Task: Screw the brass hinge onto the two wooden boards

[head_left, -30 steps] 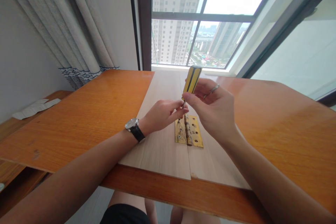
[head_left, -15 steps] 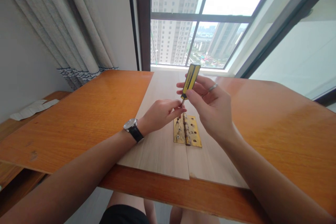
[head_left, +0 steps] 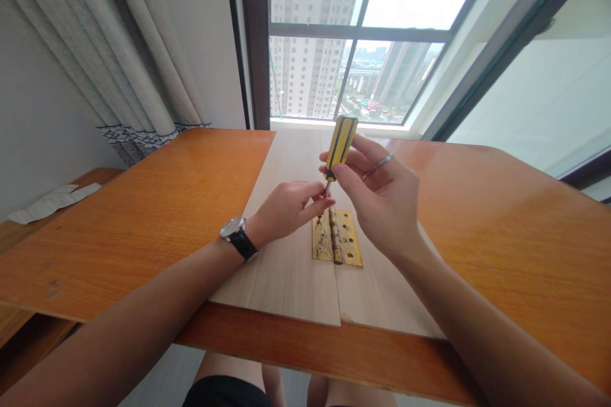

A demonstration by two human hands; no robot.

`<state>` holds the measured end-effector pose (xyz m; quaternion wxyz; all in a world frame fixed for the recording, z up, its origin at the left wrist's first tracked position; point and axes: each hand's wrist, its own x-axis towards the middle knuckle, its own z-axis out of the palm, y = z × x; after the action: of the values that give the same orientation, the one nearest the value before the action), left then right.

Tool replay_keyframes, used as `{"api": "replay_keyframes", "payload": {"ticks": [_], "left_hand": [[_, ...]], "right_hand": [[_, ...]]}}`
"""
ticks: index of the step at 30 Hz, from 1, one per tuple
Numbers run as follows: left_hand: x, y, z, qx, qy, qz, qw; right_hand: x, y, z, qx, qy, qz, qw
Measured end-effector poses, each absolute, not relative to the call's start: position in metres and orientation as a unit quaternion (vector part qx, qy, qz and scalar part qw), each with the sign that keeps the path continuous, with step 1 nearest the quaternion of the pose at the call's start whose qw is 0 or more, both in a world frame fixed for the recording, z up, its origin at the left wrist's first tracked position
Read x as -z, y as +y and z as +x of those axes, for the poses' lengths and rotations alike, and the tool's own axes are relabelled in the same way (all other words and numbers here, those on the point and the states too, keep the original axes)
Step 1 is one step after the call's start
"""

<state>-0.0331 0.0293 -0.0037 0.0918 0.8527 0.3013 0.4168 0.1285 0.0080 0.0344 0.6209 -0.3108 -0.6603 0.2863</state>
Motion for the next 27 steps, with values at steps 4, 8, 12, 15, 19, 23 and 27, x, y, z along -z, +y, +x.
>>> {"api": "replay_keyframes", "payload": {"ticks": [4,8,12,15,19,23,27], "left_hand": [[0.0047,0.0297,-0.0330,-0.419,0.284,0.859,0.082],[0.0062,0.0307,-0.0328,-0.420,0.285,0.858,0.076],[0.0077,0.0326,-0.0328,-0.425,0.277,0.860,0.055],[0.0078,0.0333,-0.0330,-0.425,0.270,0.863,0.039],[0.0062,0.0324,-0.0332,-0.434,0.270,0.859,0.038],[0.0051,0.0313,-0.0334,-0.430,0.290,0.853,0.054],[0.0079,0.0334,-0.0330,-0.433,0.293,0.851,0.040]], "right_hand": [[-0.0382,0.0047,0.1277,-0.300,-0.670,-0.292,0.613],[-0.0372,0.0092,0.1280,-0.246,-0.675,-0.331,0.612],[-0.0339,0.0135,0.1285,-0.211,-0.675,-0.382,0.595],[-0.0325,0.0141,0.1281,-0.212,-0.674,-0.375,0.600],[-0.0325,0.0135,0.1281,-0.232,-0.665,-0.359,0.613],[-0.0335,0.0118,0.1291,-0.294,-0.660,-0.344,0.600],[-0.0341,0.0100,0.1277,-0.328,-0.673,-0.334,0.573]]}}
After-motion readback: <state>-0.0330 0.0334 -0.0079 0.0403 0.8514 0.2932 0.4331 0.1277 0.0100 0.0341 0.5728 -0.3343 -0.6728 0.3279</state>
